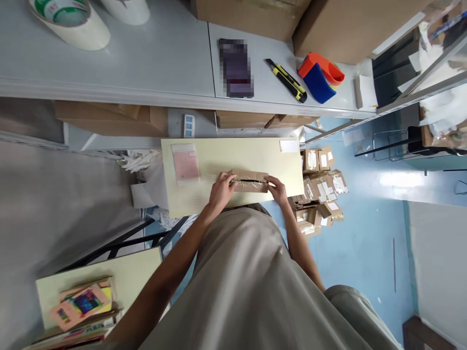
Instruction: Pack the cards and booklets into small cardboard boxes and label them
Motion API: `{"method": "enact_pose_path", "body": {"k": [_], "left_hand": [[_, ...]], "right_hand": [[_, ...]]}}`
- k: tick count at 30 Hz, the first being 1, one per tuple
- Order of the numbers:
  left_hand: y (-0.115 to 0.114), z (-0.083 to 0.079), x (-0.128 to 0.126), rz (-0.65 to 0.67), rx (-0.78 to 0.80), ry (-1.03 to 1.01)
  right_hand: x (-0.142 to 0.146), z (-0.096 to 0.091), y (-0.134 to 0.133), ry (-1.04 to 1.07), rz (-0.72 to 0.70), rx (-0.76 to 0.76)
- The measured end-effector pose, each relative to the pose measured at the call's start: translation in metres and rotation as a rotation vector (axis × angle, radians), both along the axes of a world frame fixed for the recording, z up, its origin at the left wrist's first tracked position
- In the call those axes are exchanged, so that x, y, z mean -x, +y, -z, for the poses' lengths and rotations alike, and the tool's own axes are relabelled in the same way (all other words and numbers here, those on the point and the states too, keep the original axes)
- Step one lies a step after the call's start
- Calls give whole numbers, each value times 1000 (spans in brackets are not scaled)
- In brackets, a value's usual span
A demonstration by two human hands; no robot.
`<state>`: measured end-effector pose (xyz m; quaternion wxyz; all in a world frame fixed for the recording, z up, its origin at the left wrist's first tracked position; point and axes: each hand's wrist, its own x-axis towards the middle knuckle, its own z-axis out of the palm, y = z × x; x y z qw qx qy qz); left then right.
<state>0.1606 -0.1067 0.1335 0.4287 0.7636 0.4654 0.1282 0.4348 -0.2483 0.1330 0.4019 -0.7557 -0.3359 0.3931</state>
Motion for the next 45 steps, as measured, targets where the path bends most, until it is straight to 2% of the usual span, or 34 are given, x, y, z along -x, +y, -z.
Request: {"method": "enact_pose_path", "body": {"k": [4,8,15,19,28,37,41,43,45], "left_hand": [[1,3,4,19,-61,19],[-1,7,3,11,-96,5],[-8,21,-11,-99,-88,-20],[-13,22,-20,-190,-98,-27],[-28,8,-43,-321,-45,-32],[-21,0,-53,-369,-70,116],[-18,-10,-58,-377,-90,187],[-13,-20,-65,-365,-143,242],[-3,-35,-78,-325,-208,231]], "right_hand": [[8,10,2,-25,68,-52],[3,10,11,-40,82,-63],[-28,5,31,-11,-38,-45],[-47,8,42,17,-125,-69],[-85,24,49,61,-297,-126],[-91,37,61,36,-401,-157],[-92,30,64,46,-421,-158],[-95,18,67,22,-439,-146],[-102,-1,75,-6,-454,-164]]}}
